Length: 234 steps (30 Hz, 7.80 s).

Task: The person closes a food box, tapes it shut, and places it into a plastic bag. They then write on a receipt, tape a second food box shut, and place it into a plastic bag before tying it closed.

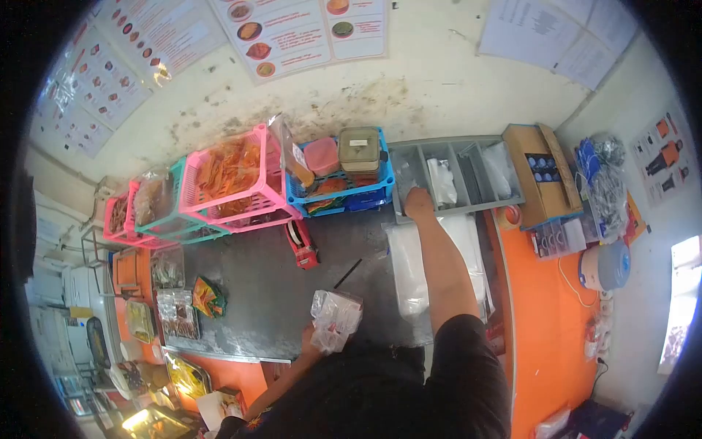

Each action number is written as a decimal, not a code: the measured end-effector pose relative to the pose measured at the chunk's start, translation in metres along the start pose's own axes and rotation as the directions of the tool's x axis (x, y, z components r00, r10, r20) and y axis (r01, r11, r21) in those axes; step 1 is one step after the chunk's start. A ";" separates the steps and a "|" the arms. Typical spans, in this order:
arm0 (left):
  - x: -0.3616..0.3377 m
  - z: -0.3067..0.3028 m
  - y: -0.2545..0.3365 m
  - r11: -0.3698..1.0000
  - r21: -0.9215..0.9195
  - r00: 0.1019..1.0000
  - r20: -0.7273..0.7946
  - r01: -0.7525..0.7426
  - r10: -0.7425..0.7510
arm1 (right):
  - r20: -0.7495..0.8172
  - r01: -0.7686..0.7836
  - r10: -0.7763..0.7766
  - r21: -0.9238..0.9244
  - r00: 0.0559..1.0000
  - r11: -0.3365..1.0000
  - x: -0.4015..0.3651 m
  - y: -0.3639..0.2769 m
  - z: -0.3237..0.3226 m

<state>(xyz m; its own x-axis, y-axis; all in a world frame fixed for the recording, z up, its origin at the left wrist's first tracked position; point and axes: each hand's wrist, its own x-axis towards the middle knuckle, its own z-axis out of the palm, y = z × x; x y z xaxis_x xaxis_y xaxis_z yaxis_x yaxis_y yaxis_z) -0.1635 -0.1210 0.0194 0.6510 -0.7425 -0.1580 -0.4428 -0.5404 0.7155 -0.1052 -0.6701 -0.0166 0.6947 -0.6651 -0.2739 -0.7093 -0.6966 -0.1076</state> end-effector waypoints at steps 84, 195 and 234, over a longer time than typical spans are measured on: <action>0.025 -0.048 0.000 0.618 -0.590 0.851 0.427 0.519 -0.307 | 0.484 -0.436 -0.384 0.875 0.786 0.209 -0.364 -0.163 0.090; -0.475 0.117 -0.086 0.523 -0.500 0.008 -0.717 0.691 -0.697 | -0.262 0.875 -0.843 0.260 0.470 0.407 -0.418 -0.262 0.136; -0.523 -0.044 -0.226 0.617 -0.117 0.381 -0.693 0.778 -0.612 | -0.267 0.528 -0.924 0.845 0.275 -0.087 -0.667 -0.507 0.233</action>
<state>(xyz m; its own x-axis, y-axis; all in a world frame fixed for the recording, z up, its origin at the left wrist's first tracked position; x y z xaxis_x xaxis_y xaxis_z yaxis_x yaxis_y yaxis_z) -0.3768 0.4065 -0.0295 0.9463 0.3222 -0.0259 0.3054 -0.8650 0.3982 -0.2367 0.1895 -0.0015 0.8782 0.3884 0.2791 0.3277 -0.0638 -0.9426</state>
